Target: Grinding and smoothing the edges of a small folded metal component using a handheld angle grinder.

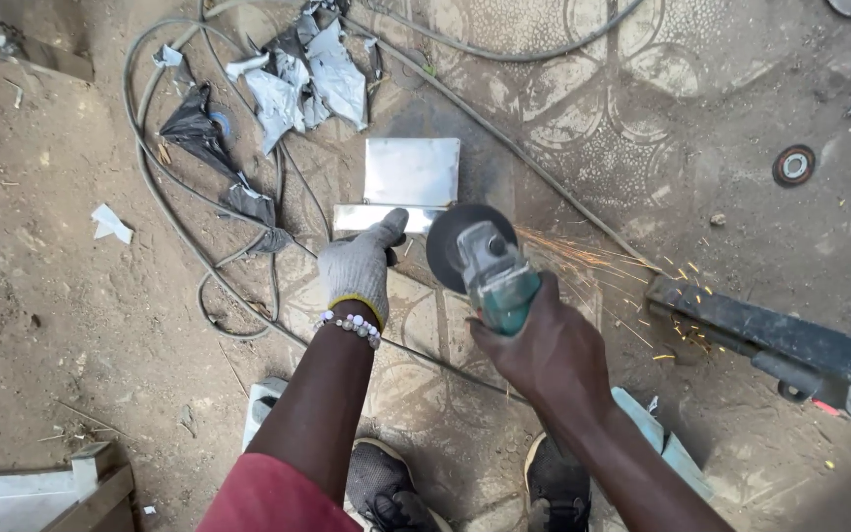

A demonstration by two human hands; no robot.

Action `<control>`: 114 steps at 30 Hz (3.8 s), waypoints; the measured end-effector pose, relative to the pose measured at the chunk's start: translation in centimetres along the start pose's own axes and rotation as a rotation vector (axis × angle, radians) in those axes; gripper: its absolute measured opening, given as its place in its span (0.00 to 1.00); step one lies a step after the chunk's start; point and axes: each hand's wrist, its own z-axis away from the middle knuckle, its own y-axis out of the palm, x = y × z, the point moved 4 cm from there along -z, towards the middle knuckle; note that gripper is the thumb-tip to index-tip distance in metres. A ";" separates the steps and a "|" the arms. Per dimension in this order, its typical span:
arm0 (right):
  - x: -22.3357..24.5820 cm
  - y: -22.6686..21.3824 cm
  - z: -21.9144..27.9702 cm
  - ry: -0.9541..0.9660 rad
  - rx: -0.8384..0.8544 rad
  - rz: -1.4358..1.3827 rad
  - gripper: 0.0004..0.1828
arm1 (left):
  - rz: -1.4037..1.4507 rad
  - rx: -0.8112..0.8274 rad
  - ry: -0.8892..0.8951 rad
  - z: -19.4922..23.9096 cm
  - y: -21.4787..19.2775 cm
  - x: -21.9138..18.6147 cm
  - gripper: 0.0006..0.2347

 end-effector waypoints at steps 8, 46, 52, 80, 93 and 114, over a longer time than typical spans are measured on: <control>-0.4 0.5 0.0 0.060 0.049 0.062 0.51 | 0.163 -0.038 -0.138 3.6 -0.8 -3.1 0.16; -1.0 1.0 0.4 0.061 0.016 0.019 0.51 | 0.197 -0.026 -0.157 3.9 -0.9 -2.7 0.16; -1.4 -0.4 2.4 0.150 0.116 -0.033 0.47 | 0.175 -0.018 -0.109 3.3 -0.7 -2.7 0.17; -6.6 0.0 -0.9 0.206 0.076 0.184 0.52 | 0.077 0.006 -0.082 3.3 -0.8 -1.8 0.20; -12.7 -6.8 -5.6 0.495 -0.208 -0.241 0.62 | 0.586 0.103 -0.072 2.9 0.9 -0.1 0.13; 3.0 -8.5 -16.6 -0.210 -0.306 0.375 0.55 | 0.180 0.146 0.247 -1.8 -1.6 -1.6 0.26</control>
